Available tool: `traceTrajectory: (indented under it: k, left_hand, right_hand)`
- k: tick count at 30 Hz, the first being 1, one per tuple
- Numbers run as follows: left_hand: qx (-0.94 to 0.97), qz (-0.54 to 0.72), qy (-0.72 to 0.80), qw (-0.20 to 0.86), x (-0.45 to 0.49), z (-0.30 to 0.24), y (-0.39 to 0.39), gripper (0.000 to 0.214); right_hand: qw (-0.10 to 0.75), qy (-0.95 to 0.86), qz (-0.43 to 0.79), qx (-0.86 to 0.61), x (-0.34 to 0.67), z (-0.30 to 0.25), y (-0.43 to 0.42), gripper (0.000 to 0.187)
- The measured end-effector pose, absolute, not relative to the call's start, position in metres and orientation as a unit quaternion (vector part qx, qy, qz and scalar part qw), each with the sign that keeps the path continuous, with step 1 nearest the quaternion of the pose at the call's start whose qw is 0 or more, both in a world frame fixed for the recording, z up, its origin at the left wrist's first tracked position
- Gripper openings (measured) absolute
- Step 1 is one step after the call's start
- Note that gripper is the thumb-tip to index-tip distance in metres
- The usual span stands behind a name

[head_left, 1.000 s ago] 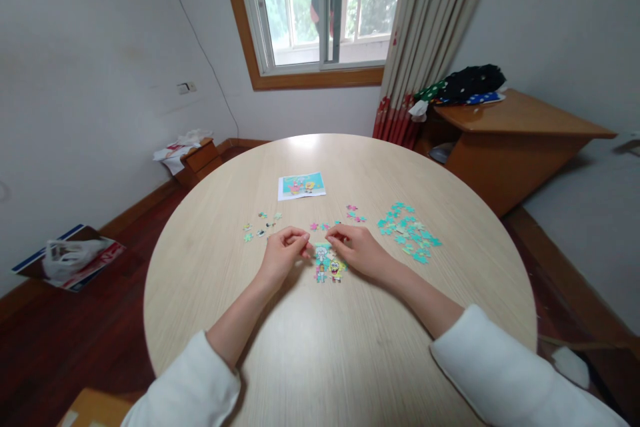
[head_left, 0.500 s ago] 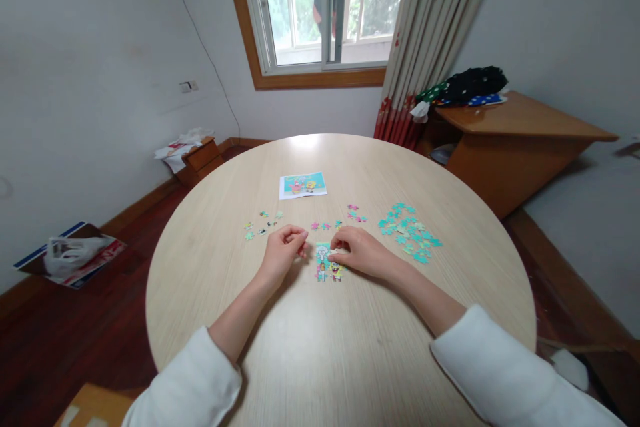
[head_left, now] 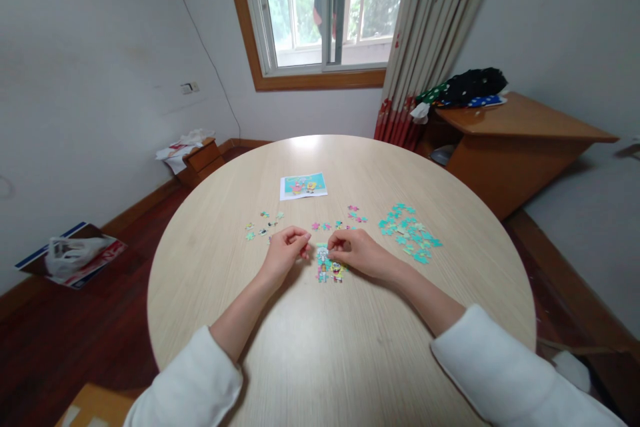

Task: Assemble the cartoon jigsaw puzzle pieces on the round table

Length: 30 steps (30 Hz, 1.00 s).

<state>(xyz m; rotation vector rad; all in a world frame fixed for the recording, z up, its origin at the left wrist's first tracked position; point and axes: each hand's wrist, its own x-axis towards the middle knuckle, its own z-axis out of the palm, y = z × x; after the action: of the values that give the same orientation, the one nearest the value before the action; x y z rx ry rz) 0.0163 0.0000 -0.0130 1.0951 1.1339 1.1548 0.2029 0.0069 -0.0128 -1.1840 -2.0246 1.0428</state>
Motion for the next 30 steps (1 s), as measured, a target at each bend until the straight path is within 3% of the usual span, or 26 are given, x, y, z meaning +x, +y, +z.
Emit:
traceTrajectory:
  k: [11, 30]
  left_hand:
    - [0.492, 0.404, 0.434, 0.638, 0.0201, -0.016, -0.0029, 0.045]
    - [0.447, 0.451, 0.434, 0.639, 0.0197, -0.0102, -0.0041, 0.045]
  right_hand:
    - [0.412, -0.691, 0.452, -0.385, 0.1965, -0.0136, 0.005, 0.005]
    - [0.435, -0.716, 0.409, -0.364, 0.1976, -0.0164, 0.0072, 0.009]
